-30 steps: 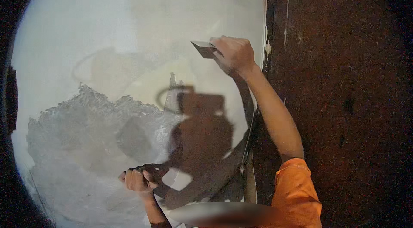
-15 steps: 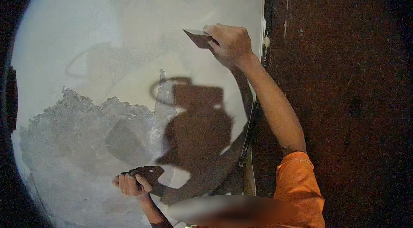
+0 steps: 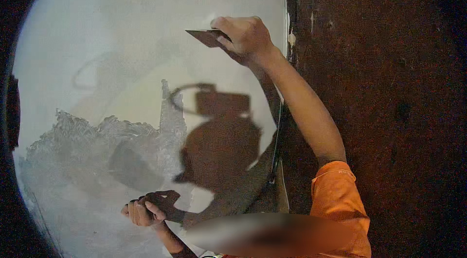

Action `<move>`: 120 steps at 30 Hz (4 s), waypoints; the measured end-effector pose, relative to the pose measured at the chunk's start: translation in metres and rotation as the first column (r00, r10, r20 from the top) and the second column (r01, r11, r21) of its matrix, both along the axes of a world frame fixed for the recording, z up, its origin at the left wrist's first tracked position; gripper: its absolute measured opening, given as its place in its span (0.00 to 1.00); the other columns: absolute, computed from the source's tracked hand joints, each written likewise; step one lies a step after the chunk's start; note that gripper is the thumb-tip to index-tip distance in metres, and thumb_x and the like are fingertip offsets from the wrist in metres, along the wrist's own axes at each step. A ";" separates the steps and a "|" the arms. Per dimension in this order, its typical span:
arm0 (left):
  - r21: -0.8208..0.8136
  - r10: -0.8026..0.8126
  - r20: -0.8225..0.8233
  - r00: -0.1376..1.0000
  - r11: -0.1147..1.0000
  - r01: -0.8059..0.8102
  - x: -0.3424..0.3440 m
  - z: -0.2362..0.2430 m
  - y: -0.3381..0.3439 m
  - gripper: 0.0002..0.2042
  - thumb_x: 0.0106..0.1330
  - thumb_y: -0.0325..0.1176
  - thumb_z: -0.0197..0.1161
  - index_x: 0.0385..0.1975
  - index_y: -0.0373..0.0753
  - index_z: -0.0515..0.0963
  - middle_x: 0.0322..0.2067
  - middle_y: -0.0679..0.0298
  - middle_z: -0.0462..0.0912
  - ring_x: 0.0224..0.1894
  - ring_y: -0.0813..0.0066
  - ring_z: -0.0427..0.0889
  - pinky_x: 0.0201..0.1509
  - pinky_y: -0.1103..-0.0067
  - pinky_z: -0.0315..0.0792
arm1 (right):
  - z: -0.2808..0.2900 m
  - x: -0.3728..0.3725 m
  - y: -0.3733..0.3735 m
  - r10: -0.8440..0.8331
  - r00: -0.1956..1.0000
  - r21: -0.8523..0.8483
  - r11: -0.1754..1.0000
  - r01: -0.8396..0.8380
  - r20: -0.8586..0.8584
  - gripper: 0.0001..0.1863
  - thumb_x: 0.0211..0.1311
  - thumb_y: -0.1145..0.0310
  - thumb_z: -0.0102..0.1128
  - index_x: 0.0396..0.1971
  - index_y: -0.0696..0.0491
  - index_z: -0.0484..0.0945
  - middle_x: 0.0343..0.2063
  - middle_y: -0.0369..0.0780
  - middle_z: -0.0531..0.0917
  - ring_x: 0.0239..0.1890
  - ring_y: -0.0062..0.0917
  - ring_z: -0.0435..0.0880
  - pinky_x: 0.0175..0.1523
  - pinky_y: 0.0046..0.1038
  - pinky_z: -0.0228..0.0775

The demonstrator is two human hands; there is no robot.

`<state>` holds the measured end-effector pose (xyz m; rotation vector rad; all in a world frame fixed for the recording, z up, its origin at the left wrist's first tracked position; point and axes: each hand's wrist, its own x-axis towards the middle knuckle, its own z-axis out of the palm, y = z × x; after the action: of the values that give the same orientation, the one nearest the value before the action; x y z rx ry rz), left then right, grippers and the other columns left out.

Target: Using a putty knife and filler to patch and smooth a damaged area on a white wall.

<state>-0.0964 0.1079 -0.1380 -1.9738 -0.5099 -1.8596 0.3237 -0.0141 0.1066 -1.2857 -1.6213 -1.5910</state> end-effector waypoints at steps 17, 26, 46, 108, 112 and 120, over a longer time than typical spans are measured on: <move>-0.009 -0.077 0.024 0.997 0.997 0.078 -0.001 -0.001 -0.002 0.15 0.66 0.36 0.52 0.19 0.36 0.76 0.15 0.60 0.73 0.19 0.65 0.68 0.36 0.69 0.57 | 0.007 0.011 0.013 0.012 0.991 0.068 0.997 -0.021 0.130 0.15 0.53 0.64 0.67 0.34 0.50 0.70 0.14 0.37 0.76 0.16 0.32 0.80 0.20 0.33 0.71; 0.121 -0.205 0.312 0.928 0.977 0.175 0.007 -0.004 0.007 0.14 0.55 0.36 0.63 0.12 0.37 0.73 0.10 0.58 0.71 0.14 0.64 0.67 0.30 0.69 0.56 | 0.020 0.045 0.002 -0.103 0.962 0.046 0.994 0.094 0.252 0.11 0.55 0.70 0.65 0.34 0.53 0.71 0.16 0.40 0.75 0.16 0.34 0.79 0.22 0.33 0.71; -0.271 -0.184 -0.093 0.979 0.950 0.153 -0.021 -0.006 -0.016 0.14 0.65 0.33 0.53 0.16 0.37 0.66 0.16 0.58 0.64 0.21 0.60 0.64 0.38 0.65 0.57 | -0.050 0.032 -0.028 -0.193 0.883 0.079 0.965 0.249 -0.429 0.13 0.68 0.59 0.57 0.38 0.56 0.73 0.20 0.47 0.79 0.23 0.40 0.82 0.29 0.37 0.73; -0.784 -0.492 0.458 0.740 0.168 0.598 0.117 0.094 -0.076 0.21 0.78 0.40 0.45 0.41 0.31 0.83 0.27 0.66 0.82 0.29 0.82 0.75 0.33 0.81 0.70 | -0.164 -0.217 0.000 -0.150 -0.314 0.196 0.519 -0.832 -0.938 0.34 0.49 0.72 0.68 0.56 0.68 0.64 0.52 0.62 0.70 0.51 0.59 0.74 0.56 0.44 0.69; -0.706 -0.516 0.446 0.732 0.300 0.642 0.126 0.134 -0.064 0.21 0.78 0.41 0.46 0.40 0.31 0.83 0.25 0.66 0.81 0.27 0.82 0.73 0.32 0.78 0.69 | -0.164 -0.211 0.016 0.394 0.401 0.009 0.722 -0.691 -0.827 0.22 0.64 0.72 0.56 0.56 0.63 0.66 0.47 0.55 0.74 0.47 0.45 0.79 0.50 0.41 0.73; -0.787 -0.497 0.453 0.740 0.168 0.594 0.118 0.121 -0.079 0.21 0.78 0.40 0.44 0.41 0.32 0.84 0.29 0.61 0.85 0.28 0.78 0.77 0.35 0.79 0.71 | -0.140 -0.220 -0.019 -0.208 -0.456 0.330 0.448 -0.831 -0.865 0.20 0.77 0.60 0.38 0.58 0.58 0.64 0.23 0.40 0.73 0.10 0.20 0.69 0.15 0.26 0.62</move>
<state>0.0220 0.0285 -0.0167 -3.1653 -1.1809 -2.3857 0.1037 -0.0330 -0.0339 -1.1077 -0.9805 1.0069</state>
